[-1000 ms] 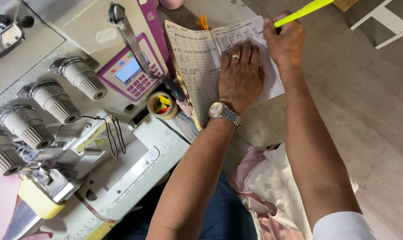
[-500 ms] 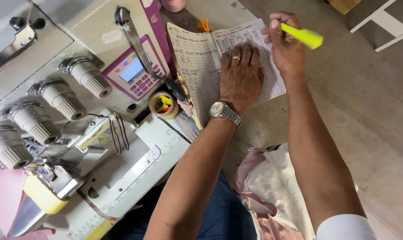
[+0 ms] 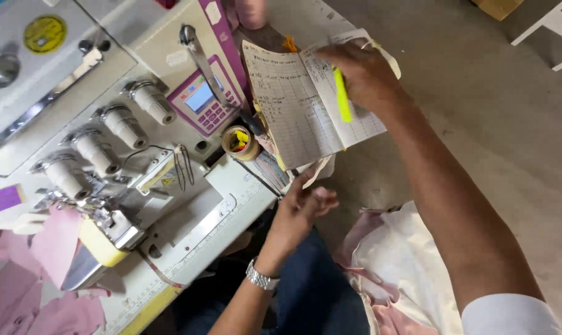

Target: The person writes in a notebook with a yellow pen, then closes it and sets it aside. The person then repeatedly folds small pink fabric pieces by hand and places them on a stack on the sewing machine table.

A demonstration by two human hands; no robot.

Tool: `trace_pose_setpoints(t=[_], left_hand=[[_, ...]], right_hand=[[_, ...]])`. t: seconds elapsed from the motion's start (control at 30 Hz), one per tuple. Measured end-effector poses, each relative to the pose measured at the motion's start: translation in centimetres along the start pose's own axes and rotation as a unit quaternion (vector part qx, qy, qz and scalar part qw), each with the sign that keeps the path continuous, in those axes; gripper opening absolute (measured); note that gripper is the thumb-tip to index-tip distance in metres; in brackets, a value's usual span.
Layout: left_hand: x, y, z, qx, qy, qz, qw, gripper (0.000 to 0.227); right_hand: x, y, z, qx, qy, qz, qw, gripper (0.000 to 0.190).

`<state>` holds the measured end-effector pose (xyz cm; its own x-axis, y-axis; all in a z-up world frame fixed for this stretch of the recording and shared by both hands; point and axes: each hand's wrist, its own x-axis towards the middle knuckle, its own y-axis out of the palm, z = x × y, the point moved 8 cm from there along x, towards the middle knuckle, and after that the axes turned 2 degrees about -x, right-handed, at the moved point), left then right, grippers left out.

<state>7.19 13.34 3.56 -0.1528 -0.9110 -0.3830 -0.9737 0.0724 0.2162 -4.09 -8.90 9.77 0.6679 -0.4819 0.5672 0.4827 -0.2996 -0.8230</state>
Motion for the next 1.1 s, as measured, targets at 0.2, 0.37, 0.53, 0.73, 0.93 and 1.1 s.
trace_pose_setpoints(t=[0.2, 0.37, 0.53, 0.73, 0.93, 1.1], left_hand=[[1.5, -0.6, -3.7, 0.055, 0.096, -0.057, 0.992, 0.053], [2.6, -0.5, -3.9, 0.021, 0.13, -0.089, 0.987, 0.052], [2.6, -0.8, -4.1, 0.059, 0.179, -0.097, 0.977, 0.053], [2.3, -0.6, -4.2, 0.07, 0.197, -0.093, 0.973, 0.051], [2.5, -0.7, -3.9, 0.071, 0.204, -0.092, 0.972, 0.051], [2.2, -0.6, -4.4, 0.084, 0.232, -0.112, 0.962, 0.046]], right_hand=[[-0.2, 0.8, 0.8, 0.095, 0.143, 0.083, 0.982, 0.068], [-7.6, -5.7, 2.2, 0.16, 0.325, -0.177, 0.915, 0.028], [-17.5, -1.6, 7.7, 0.356, 0.526, -0.234, 0.736, 0.032], [-19.2, 2.7, 7.6, 0.583, 0.584, -0.229, 0.515, 0.052], [-15.1, 1.2, 5.9, 0.651, 0.546, -0.266, 0.455, 0.042], [-15.3, 1.7, 4.3, 0.589, 0.525, -0.287, 0.543, 0.019]])
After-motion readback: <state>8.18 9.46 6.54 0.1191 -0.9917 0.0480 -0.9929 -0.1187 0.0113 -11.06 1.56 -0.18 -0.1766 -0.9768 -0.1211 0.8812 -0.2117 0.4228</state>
